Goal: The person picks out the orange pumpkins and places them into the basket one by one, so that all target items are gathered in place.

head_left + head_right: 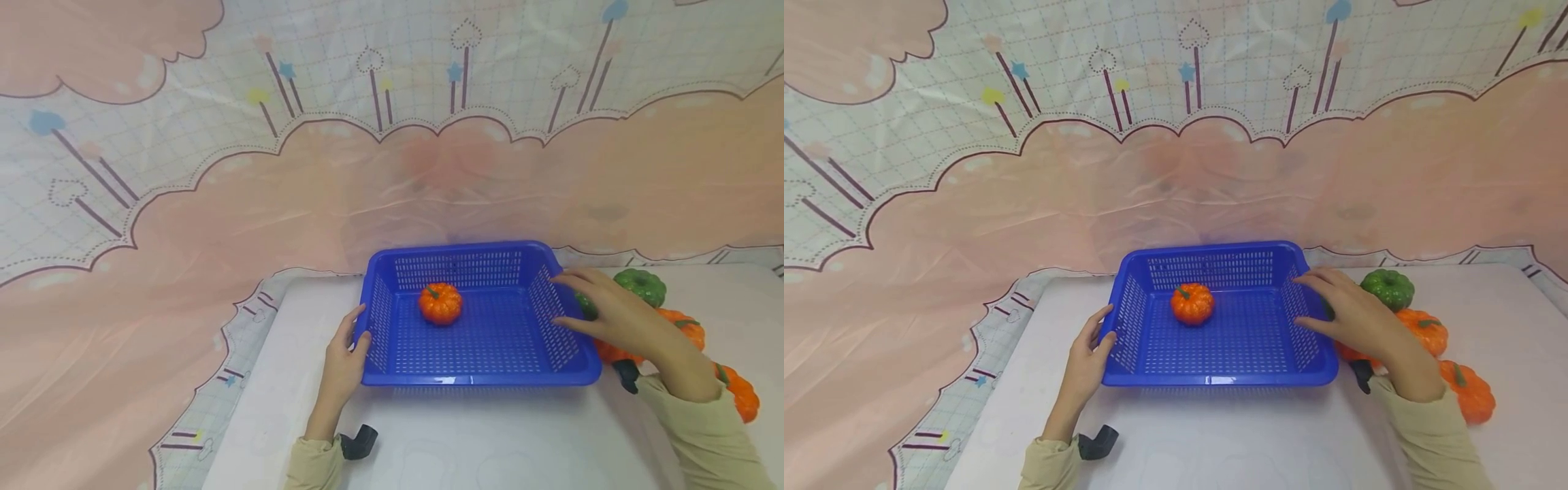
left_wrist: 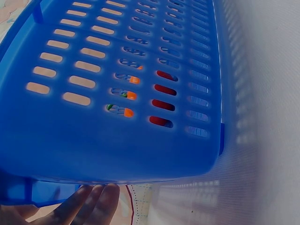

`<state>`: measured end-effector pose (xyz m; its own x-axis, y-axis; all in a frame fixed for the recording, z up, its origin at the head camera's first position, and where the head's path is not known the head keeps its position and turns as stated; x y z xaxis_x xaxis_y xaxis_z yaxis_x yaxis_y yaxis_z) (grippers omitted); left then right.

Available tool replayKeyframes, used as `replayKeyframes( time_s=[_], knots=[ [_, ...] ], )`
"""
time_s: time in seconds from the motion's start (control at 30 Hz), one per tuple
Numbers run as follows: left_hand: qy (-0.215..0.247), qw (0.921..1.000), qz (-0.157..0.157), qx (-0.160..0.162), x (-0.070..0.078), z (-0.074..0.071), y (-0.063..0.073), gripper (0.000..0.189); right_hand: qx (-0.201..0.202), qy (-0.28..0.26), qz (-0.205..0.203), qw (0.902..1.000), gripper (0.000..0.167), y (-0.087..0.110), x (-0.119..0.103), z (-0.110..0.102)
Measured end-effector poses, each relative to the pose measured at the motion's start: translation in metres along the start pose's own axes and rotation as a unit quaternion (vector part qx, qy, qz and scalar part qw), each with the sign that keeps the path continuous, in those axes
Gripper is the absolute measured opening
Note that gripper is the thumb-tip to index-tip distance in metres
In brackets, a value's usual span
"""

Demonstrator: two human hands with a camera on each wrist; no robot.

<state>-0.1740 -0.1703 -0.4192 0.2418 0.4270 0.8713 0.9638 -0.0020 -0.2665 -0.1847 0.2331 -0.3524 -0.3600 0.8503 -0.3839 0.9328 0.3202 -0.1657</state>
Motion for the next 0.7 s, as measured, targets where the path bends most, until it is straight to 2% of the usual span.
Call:
replayKeyframes(
  time_s=[0.13, 0.33, 0.7],
  knots=[
    [-0.001, 1.0000, 0.003, -0.002, -0.001, 0.000, 0.000, 0.048, 0.003, -0.007, 0.010, 0.9999, 0.062, 0.004, 0.006, 0.001],
    [0.001, 0.9999, 0.010, 0.000, -0.002, 0.000, -0.001, 0.048, -0.031, -0.024, 0.051, 0.9979, 0.066, 0.009, 0.016, 0.001],
    [-0.004, 1.0000, 0.004, 0.001, 0.000, 0.000, 0.001, 0.048, -0.026, -0.049, 0.056, 0.9969, 0.067, 0.020, 0.029, -0.002]
  ],
)
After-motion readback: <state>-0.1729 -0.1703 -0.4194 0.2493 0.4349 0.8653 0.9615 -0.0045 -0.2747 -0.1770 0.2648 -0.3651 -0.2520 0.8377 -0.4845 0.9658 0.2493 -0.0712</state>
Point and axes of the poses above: each hand's wrist, its own y-axis away from the middle knuckle, its own z-axis out of the palm, x = y × z, the point moved 4 cm from there along -y, towards the middle knuckle, and after that the axes turned 6 degrees about z, right-handed, at the moved point
